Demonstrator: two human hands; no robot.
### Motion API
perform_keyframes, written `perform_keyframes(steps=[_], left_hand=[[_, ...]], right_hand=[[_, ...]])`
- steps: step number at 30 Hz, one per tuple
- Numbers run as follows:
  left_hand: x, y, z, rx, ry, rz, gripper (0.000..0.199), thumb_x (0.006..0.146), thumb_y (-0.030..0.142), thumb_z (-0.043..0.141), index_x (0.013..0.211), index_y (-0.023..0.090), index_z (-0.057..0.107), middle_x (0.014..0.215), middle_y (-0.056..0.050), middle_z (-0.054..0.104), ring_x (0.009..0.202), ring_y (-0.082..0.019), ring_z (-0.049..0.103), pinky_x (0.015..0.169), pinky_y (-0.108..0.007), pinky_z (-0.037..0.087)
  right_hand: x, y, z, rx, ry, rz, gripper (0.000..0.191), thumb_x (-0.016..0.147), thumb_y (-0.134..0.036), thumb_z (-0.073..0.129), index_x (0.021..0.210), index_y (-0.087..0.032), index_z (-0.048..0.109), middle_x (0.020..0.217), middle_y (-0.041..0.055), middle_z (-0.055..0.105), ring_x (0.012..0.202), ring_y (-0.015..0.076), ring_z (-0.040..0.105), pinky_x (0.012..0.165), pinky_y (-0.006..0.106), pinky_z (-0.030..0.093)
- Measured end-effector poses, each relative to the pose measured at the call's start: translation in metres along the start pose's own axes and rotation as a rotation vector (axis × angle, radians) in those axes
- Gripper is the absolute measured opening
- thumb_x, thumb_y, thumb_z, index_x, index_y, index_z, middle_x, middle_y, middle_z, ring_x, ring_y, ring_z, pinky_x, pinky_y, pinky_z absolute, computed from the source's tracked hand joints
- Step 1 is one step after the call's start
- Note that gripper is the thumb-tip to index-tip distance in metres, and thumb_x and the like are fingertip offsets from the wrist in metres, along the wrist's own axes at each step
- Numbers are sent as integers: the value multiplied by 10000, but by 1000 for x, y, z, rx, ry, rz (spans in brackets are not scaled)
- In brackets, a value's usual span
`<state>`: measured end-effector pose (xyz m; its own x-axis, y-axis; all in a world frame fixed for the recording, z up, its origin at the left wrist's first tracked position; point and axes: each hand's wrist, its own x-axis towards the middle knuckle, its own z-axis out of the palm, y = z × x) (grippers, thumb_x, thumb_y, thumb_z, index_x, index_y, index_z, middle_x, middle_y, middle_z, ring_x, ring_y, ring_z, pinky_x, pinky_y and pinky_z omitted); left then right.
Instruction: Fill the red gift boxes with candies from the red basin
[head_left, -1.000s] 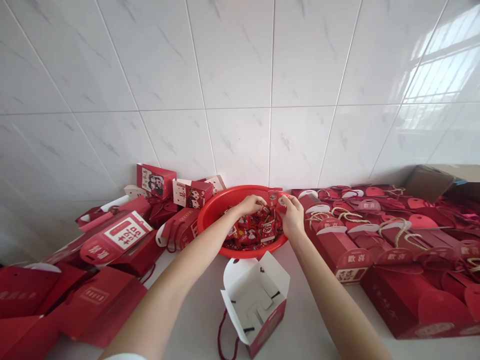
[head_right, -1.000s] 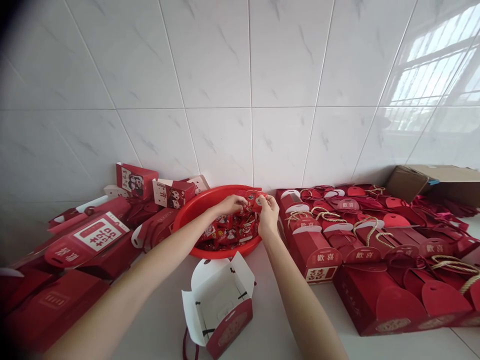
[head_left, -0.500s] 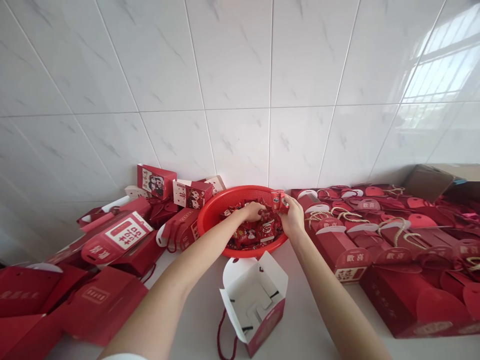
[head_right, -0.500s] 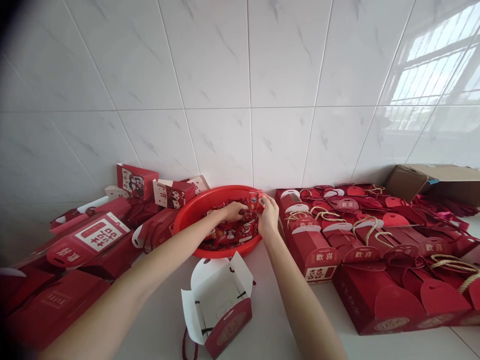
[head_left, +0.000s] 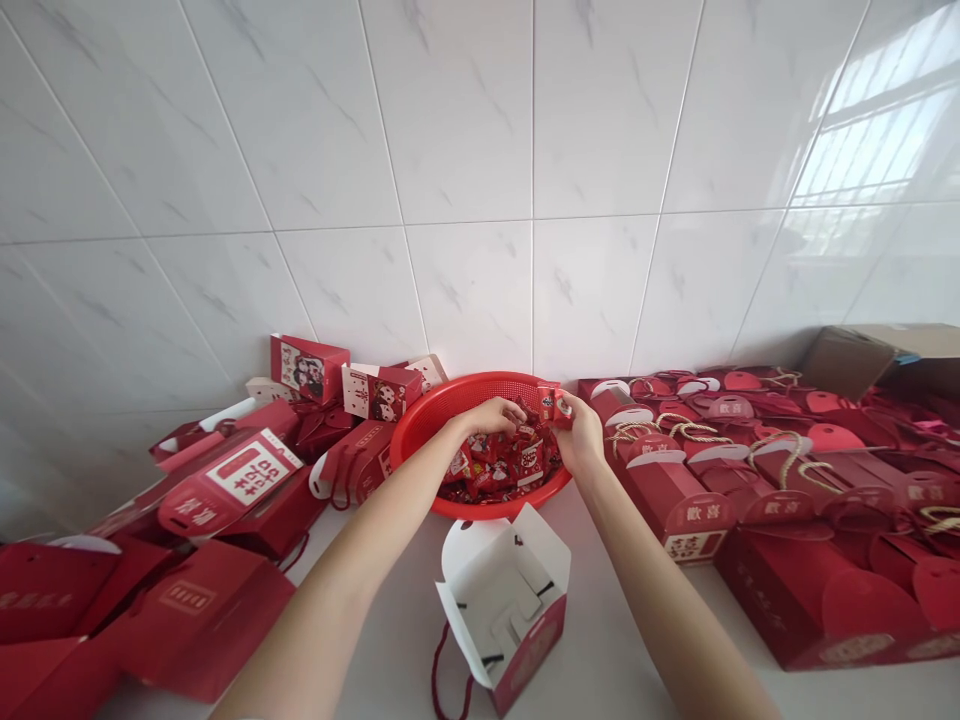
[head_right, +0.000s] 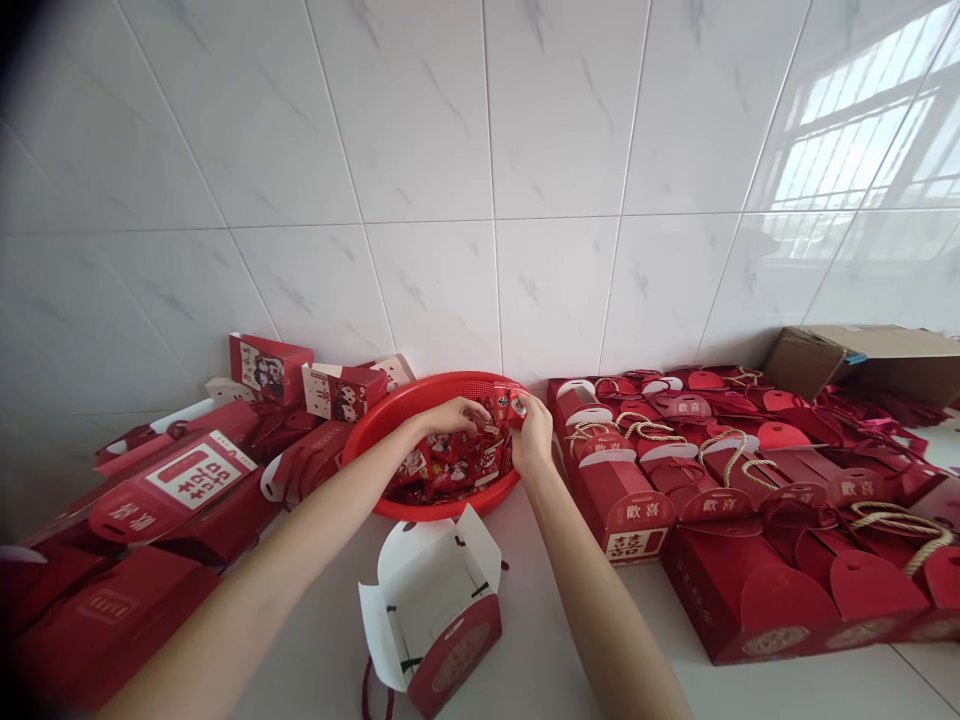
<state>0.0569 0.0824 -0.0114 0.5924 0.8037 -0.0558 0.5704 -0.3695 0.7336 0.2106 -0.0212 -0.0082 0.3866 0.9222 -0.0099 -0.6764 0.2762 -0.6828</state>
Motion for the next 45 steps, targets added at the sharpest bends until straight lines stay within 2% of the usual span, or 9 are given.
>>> perform_keyframes(steps=[7,11,16,23,28,32,37,41,45], left_hand=[[-6,4,-5,-170,-19,55,338,612,101,756,944,169,746,914,-59,775,857,-211,717,835,-348,562],[-6,8,-5,-268,8,93,340,611,104,713,944,160,748,927,-56,766,816,-181,695,766,-313,563],[-9,21,-4,-396,8,44,359,645,95,617,975,161,741,852,-35,741,784,-167,687,712,-281,553],[-15,36,-2,-110,-92,17,182,691,177,614,788,193,768,785,-5,741,732,-164,645,693,-253,491],[-17,40,10,71,-324,-19,270,669,321,773,934,275,796,920,14,771,869,-192,670,694,-224,469],[-19,41,15,161,-413,17,252,681,396,784,901,273,786,934,15,766,888,-195,673,688,-220,455],[-24,43,14,237,-341,39,388,555,342,868,915,255,751,934,16,737,885,-207,660,677,-228,447],[-26,45,15,303,-300,39,357,488,359,895,765,232,710,770,22,678,684,-179,610,554,-234,399],[-26,45,16,328,-331,44,305,497,347,891,583,217,629,592,50,571,555,-140,513,505,-245,333]], right_hand=[[1,1,1,5,16,3,81,620,-241,668,636,-201,600,628,-3,644,592,149,590,526,260,483],[4,1,-2,-8,17,5,110,648,-261,662,647,-213,563,616,-10,633,577,148,587,518,262,492],[7,0,-4,-23,-12,2,173,660,-265,657,606,-216,499,564,-29,566,551,138,560,531,268,496],[2,0,-2,-9,-38,3,100,553,-166,629,549,-198,535,546,-35,541,548,121,500,513,251,444],[3,0,-2,-12,-32,-10,95,543,-183,640,559,-199,548,559,-36,543,555,120,494,521,256,442],[3,0,-2,-19,-25,-8,99,524,-197,648,562,-195,557,565,-37,545,559,116,496,521,251,442],[0,-1,0,-29,-28,-18,91,514,-204,651,559,-195,573,555,-35,550,553,116,487,507,245,429],[-4,-4,2,-39,-53,-32,100,511,-205,659,568,-202,577,567,-34,576,566,129,506,509,251,429],[-6,-5,1,-49,-87,-29,116,514,-201,677,612,-202,616,586,-41,587,564,125,517,517,252,430]])
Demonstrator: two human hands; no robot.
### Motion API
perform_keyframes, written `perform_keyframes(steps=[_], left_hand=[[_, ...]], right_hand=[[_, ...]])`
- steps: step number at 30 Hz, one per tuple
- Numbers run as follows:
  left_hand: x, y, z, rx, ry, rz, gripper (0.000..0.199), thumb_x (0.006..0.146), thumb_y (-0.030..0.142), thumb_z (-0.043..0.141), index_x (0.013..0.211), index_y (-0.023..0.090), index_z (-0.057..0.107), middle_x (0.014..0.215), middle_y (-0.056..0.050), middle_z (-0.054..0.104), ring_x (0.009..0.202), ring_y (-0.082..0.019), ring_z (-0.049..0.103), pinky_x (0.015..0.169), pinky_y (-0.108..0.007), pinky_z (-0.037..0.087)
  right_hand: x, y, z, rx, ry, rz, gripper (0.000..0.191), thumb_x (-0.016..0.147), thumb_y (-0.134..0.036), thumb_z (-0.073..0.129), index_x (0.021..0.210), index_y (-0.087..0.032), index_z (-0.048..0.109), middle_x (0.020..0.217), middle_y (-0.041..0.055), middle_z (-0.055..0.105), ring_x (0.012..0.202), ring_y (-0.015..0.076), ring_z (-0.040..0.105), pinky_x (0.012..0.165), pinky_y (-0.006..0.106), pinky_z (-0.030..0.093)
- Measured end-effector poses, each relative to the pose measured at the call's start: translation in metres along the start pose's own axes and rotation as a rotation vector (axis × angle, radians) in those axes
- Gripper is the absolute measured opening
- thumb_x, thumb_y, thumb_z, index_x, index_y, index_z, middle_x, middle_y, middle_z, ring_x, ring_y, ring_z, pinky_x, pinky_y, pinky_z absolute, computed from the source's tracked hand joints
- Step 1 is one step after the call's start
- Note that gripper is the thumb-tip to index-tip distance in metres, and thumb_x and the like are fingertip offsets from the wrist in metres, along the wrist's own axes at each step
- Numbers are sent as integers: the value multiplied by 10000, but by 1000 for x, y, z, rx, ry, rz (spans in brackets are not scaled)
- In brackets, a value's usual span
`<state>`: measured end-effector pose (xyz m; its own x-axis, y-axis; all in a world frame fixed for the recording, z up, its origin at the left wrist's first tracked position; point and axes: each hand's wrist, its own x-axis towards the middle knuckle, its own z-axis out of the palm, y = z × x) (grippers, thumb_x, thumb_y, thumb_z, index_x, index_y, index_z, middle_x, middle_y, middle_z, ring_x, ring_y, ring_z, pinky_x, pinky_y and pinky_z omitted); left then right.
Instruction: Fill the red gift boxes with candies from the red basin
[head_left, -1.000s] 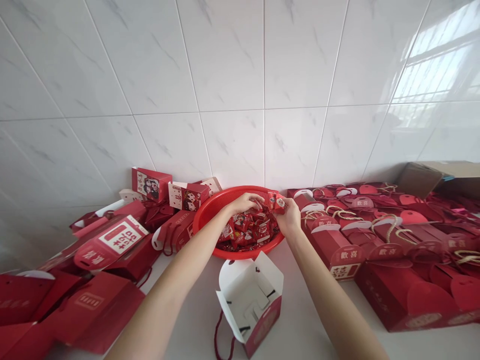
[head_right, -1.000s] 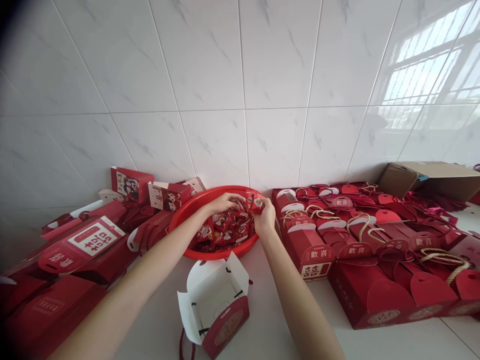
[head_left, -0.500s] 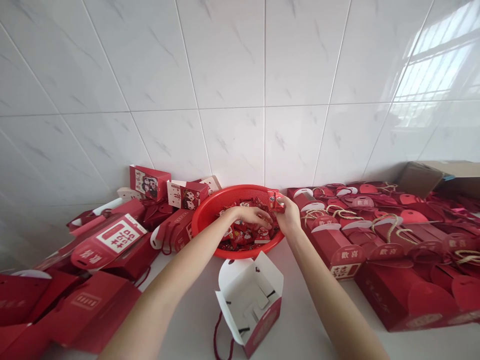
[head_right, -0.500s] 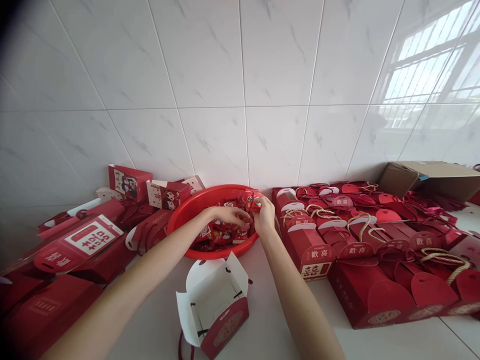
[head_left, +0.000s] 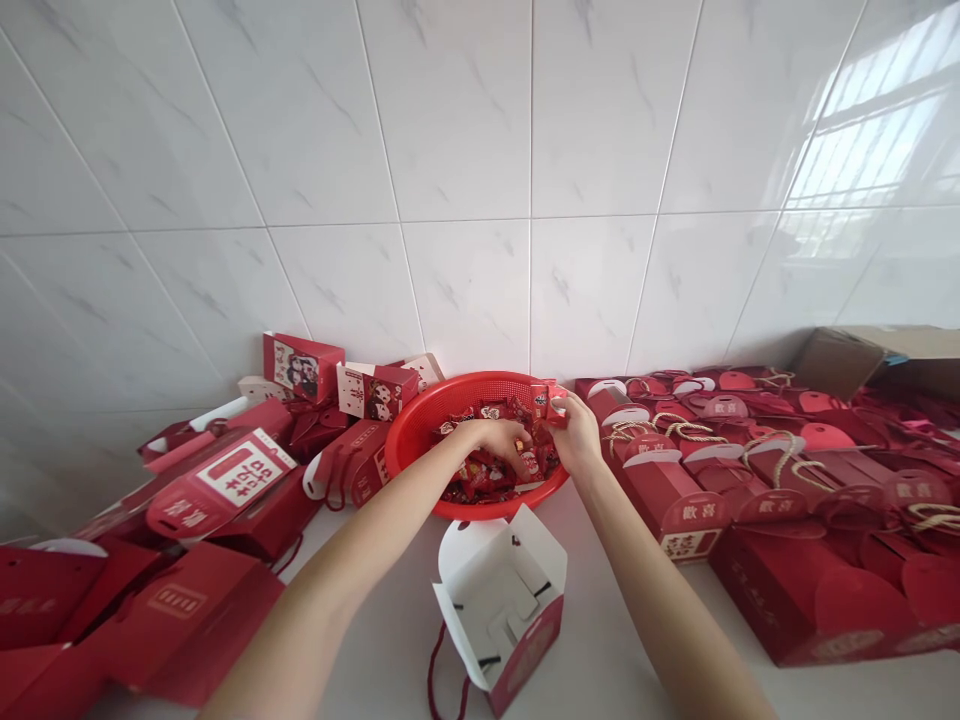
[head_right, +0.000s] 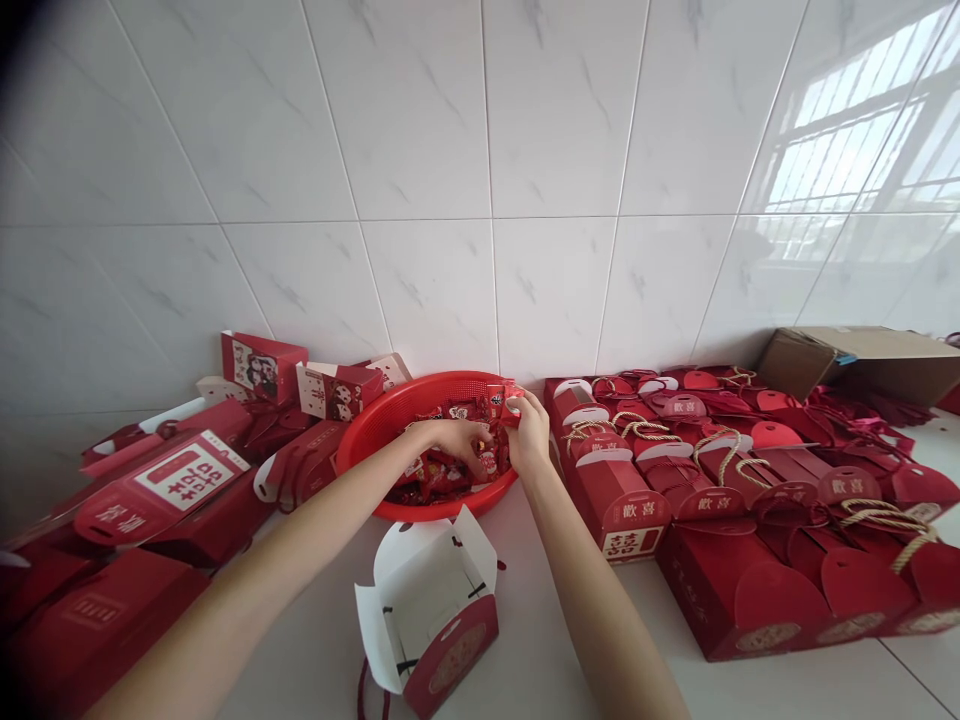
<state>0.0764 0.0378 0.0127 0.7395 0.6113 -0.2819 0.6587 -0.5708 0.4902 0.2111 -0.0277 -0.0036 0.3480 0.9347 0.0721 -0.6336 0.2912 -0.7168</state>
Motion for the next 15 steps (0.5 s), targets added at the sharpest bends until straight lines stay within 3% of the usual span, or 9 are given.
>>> perform_keyframes(steps=[2,6,10,12,15], left_hand=[[0,-1,-2,-45,27,-3,299,535,321,871,549,209,595,547,59,530,530,-129,477,510,-255,316],[-7,-1,-14,-234,179,38,217,566,272,835,626,191,644,638,44,611,629,-147,545,597,-261,374],[-25,3,-22,-509,491,93,329,580,396,858,718,160,676,729,11,667,734,-170,600,722,-281,444],[-37,7,-19,-630,655,86,415,554,453,877,766,149,691,773,-11,690,765,-180,615,757,-291,461],[-59,13,-7,-783,812,111,471,548,486,881,828,151,703,837,-33,709,804,-188,627,770,-287,475]], right_hand=[[0,0,-1,0,-11,2,130,513,-198,698,623,-199,627,603,-40,599,570,121,524,519,246,426],[2,1,-3,9,-33,8,163,516,-215,758,605,-190,624,626,-26,627,605,127,553,542,243,443],[3,-3,-2,15,-59,15,172,547,-234,796,620,-183,648,663,-2,663,641,148,584,596,272,496],[1,-7,0,11,-76,27,186,560,-227,811,626,-181,644,671,1,665,653,149,597,614,272,507],[-7,-17,8,6,-113,54,213,568,-212,824,628,-178,622,660,-7,642,649,141,604,608,261,504]])
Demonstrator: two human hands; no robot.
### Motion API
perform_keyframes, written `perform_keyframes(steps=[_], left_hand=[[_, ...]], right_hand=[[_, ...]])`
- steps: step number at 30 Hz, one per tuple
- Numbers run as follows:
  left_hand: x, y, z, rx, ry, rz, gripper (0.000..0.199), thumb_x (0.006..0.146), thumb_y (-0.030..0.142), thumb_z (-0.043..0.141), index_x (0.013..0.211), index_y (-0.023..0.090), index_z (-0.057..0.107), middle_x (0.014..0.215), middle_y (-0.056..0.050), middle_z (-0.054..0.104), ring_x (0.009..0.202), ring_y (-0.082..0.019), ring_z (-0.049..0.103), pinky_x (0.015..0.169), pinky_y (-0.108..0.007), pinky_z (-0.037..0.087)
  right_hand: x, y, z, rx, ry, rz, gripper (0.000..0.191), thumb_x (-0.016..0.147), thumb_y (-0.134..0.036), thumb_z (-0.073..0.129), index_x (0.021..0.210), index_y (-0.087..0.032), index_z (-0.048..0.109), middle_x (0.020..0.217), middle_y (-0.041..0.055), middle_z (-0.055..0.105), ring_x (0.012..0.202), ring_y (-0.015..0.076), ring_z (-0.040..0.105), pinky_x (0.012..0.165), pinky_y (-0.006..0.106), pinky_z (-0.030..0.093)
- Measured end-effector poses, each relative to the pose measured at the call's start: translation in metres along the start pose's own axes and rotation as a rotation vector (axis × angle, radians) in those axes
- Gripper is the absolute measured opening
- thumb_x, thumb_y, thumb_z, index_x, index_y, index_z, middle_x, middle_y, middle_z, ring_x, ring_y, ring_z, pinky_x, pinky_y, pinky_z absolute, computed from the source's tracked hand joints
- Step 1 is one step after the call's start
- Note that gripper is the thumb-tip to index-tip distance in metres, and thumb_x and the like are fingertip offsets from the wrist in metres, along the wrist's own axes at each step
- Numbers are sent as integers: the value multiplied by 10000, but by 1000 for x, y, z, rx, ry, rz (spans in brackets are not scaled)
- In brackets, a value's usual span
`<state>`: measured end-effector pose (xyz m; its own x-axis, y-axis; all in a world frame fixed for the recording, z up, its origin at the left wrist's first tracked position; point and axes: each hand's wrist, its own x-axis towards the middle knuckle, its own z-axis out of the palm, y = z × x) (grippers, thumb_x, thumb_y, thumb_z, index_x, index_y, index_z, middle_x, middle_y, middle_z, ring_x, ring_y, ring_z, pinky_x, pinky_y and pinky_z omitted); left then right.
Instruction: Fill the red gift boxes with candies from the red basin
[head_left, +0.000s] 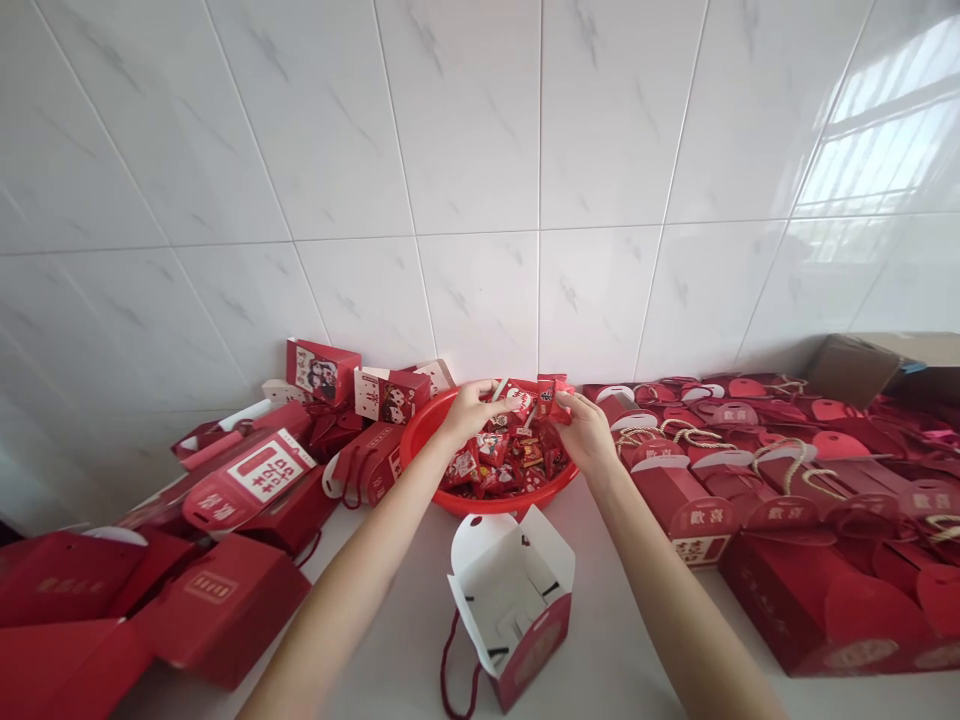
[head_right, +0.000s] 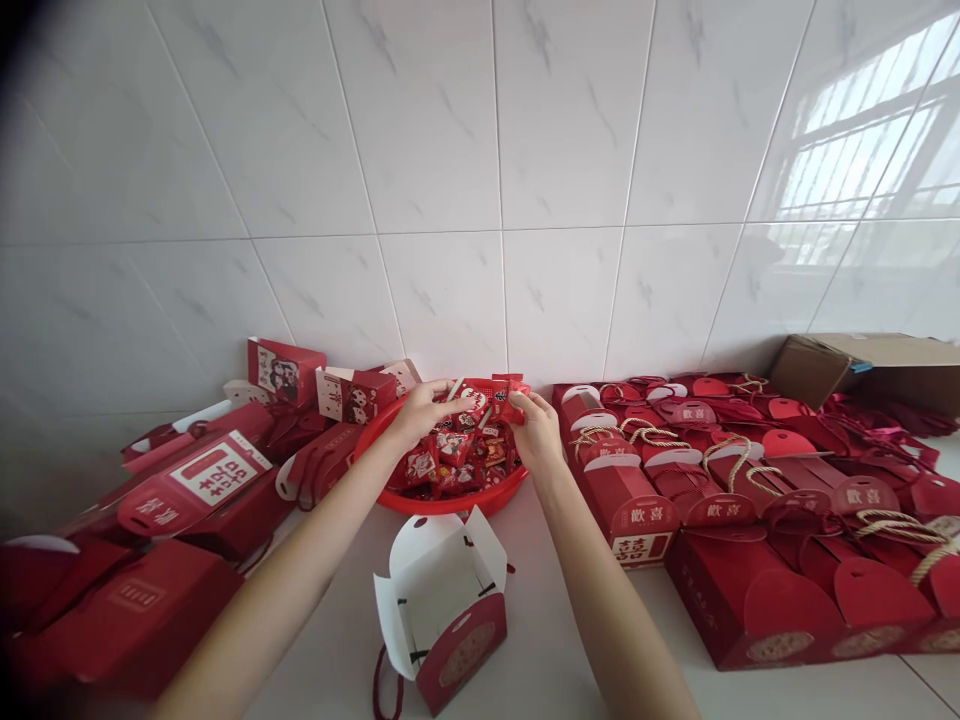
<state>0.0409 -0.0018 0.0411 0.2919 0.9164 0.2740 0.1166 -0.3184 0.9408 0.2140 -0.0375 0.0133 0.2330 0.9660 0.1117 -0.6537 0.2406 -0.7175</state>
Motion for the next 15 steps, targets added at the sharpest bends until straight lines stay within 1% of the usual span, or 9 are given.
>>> perform_keyframes(steps=[1,3,5,7,9,11,13,15], left_hand=[[-9,2,-1,-36,31,11,461,569,494,869,836,159,700,830,-26,700,786,-177,618,744,-275,473],[-26,6,-2,-75,94,36,404,620,510,836,772,177,665,736,8,637,683,-133,558,646,-240,436],[-42,11,-2,-95,150,48,389,658,520,805,695,189,606,650,39,536,578,-91,448,545,-220,357],[-56,17,-2,-120,170,62,387,691,514,788,683,189,577,630,52,472,529,-70,358,493,-216,285],[-68,23,-2,-156,152,77,379,716,495,788,698,186,569,623,60,435,511,-61,322,474,-213,250],[-81,28,-1,-174,107,72,403,728,495,792,682,182,542,605,67,394,503,-57,318,470,-208,247],[-93,32,0,-147,29,27,412,740,519,783,697,180,552,613,64,413,515,-62,368,487,-204,297],[-106,38,1,-66,-75,-47,383,769,539,755,816,180,632,663,44,505,561,-81,456,535,-211,375]], right_hand=[[-4,-4,4,-2,-18,8,221,565,-206,827,639,-177,621,667,-7,644,651,140,607,607,258,504],[-15,-11,12,-26,-69,21,248,556,-206,838,689,-173,632,704,-1,663,663,139,616,609,254,507],[-28,-20,19,-91,-141,38,293,561,-237,852,755,-173,642,747,7,678,681,145,624,611,259,513],[-39,-28,24,-191,-227,49,325,587,-286,857,805,-180,640,793,11,683,720,157,634,622,270,524],[-49,-36,26,-303,-305,45,332,624,-320,848,840,-188,634,835,13,687,768,167,643,645,277,532],[-58,-45,26,-401,-366,16,326,656,-332,832,864,-196,620,842,8,689,772,167,645,660,281,530],[-66,-55,25,-473,-412,-19,314,685,-330,812,872,-203,593,828,0,690,733,158,640,657,289,525],[-75,-66,26,-549,-457,-53,295,711,-315,789,874,-206,569,831,2,694,695,149,629,642,289,515]])
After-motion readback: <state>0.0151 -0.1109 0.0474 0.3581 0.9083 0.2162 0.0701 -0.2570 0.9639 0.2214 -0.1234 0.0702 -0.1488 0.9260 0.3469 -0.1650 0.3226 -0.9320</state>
